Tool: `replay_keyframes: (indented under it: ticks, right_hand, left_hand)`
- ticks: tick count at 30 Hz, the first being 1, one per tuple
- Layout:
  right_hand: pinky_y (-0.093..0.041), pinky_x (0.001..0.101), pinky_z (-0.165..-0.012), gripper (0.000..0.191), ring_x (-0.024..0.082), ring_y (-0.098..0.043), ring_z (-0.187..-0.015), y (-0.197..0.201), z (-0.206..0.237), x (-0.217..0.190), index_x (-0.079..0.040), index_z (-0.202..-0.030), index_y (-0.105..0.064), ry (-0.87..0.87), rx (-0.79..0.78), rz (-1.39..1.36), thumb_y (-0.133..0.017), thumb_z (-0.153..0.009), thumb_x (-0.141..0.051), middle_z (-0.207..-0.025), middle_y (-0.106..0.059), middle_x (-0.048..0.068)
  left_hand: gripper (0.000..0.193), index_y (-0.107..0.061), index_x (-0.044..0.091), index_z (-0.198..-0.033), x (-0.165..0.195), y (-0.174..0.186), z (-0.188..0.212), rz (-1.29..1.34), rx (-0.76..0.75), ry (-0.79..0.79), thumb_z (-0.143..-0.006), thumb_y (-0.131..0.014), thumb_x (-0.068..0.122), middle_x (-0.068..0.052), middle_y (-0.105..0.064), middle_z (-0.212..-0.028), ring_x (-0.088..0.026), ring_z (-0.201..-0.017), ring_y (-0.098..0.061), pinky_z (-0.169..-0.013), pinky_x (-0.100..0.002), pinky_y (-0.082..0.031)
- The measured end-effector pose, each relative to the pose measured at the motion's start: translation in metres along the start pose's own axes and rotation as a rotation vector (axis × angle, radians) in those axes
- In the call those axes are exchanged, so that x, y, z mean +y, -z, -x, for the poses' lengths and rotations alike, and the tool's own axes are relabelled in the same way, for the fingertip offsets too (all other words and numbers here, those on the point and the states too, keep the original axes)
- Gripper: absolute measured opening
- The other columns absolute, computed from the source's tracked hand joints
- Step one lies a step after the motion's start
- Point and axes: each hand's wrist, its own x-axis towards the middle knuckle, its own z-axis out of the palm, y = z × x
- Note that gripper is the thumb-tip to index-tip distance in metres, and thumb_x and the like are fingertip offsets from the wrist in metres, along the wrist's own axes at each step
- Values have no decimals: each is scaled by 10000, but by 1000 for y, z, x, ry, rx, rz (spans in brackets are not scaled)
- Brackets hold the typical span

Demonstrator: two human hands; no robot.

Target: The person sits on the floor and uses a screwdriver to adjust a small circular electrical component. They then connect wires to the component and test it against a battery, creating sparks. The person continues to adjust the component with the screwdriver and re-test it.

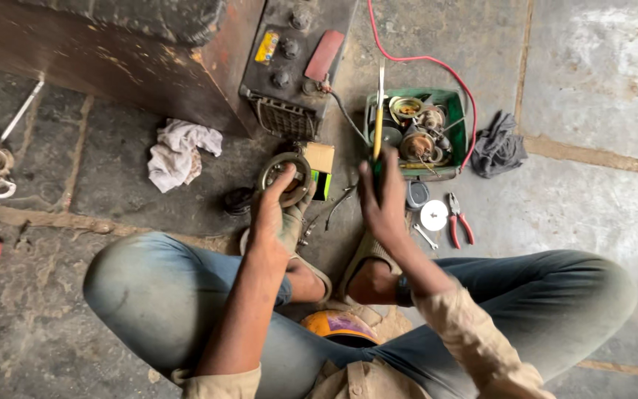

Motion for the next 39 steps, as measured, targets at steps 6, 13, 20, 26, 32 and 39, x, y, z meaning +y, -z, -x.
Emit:
replay_keyframes:
  ticks: [6,13,20,26,32,39]
  right_hand:
    - [-487,478,-617,227,410,-624,-719,-27,-42,2,13,-1189,-499,268,-135,493,-599,-1043,-128,-928,-634,216]
    - [-537,507,-719,231,439,-655,-843,-29,-24,23,23,-1203,-532,646,170,208,-585,-993,-57,-964,-662,254]
    - [-528,509,-675,227,434,-670,-830,-37,-39,16,-41,-1141,-541,501,10,368,-627,-931,-46,-940,-682,232]
    - [-498,530,-680,266,477,-644,-839,-29,-37,16,-50,-1182,-506,283,-38,539,-610,-940,-91,-956,-674,241]
    - [-508,512,-687,391,470,-653,-830,9,6,-32,10,-1302,-450,279,-87,240,-657,-1017,-161,-935,-665,253]
    - [-551,406,-663,367,329,-716,-773,86,68,-114,-24,-1293,-584,460,-115,301,-706,-957,-105,-989,-690,156]
  left_hand:
    - [317,-655,9,-1172,-7,-5,5,-6,-43,-43,-875,-752,61,-111,-703,-1060,-203,-848,-701,-790,-373,-631]
    - [297,-625,-9,-1166,-14,-4,2,48,-29,-1,-906,-639,134,-125,-699,-1091,-246,-949,-709,-821,-387,-646]
    - [305,-542,157,-1208,-21,5,-12,-162,68,-179,-909,-602,164,-30,-684,-1042,-159,-858,-656,-592,-309,-501]
    - [394,-629,-50,-1227,-19,9,-25,-21,-92,-50,-948,-498,195,-112,-708,-951,-194,-756,-659,-643,-309,-563]
    - [469,-645,10,-1243,-4,-8,7,160,-355,213,-1001,-643,411,-99,-675,-967,-177,-754,-660,-609,-285,-553]
    - [443,-574,71,-1307,-3,-28,27,-153,-420,119,-926,-716,245,-81,-675,-1234,-208,-1084,-687,-817,-409,-623]
